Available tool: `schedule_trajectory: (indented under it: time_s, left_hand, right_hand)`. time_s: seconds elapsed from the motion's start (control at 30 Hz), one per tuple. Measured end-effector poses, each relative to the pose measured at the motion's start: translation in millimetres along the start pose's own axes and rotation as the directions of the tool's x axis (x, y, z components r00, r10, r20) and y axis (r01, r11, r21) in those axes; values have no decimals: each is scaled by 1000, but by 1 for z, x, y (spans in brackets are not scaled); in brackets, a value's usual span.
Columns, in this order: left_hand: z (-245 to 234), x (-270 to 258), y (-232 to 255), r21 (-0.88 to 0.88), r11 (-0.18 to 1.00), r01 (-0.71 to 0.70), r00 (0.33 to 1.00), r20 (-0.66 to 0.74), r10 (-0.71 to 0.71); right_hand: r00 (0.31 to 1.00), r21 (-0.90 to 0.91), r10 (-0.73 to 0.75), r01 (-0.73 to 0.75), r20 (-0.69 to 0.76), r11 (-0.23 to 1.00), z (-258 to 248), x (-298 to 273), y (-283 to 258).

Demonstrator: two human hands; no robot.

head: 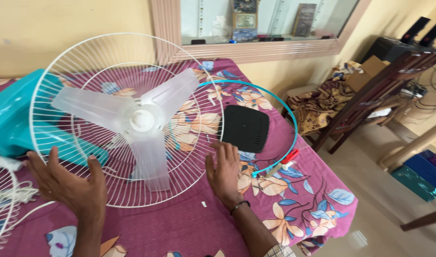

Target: The person assembles an electric fan by placing the fan blades onto the motor hub, securing them with a central cap, and attaching the front and rear wire cages. The fan is reassembled on a table with floral-patterned cloth.

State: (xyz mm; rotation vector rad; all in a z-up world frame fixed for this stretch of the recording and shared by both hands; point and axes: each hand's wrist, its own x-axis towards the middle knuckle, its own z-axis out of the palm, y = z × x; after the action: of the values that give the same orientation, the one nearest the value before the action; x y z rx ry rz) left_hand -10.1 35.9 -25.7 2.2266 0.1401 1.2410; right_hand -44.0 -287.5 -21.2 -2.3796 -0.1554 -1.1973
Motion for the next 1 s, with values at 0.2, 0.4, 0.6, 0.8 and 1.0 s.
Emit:
schedule_trajectory:
  time_s: [0.2, 0.4, 0.6, 0.8, 1.0]
  left_hand:
    - [4, 1, -7, -593, 770, 235, 965, 46, -259]
    - [-2, 14, -7, -704, 367, 609, 749, 357, -558]
    - [-3, 12, 4, -707, 380, 596, 755, 332, -566]
    - [0, 6, 16, -690, 386, 613, 721, 287, -631]
    - [6, 4, 15, -712, 383, 588, 741, 284, -608]
  right_hand:
    - [985, -16, -167, 168, 35, 986, 22, -15, -28]
    - [996, -52, -85, 84, -3, 995, 20, -14, -29]
    - [944, 36, 326, -328, 48, 944, 28, -2, 2]
    - [920, 98, 366, -381, 142, 919, 41, -6, 6]
    - [975, 0, 199, -200, 96, 980, 37, -14, -24]
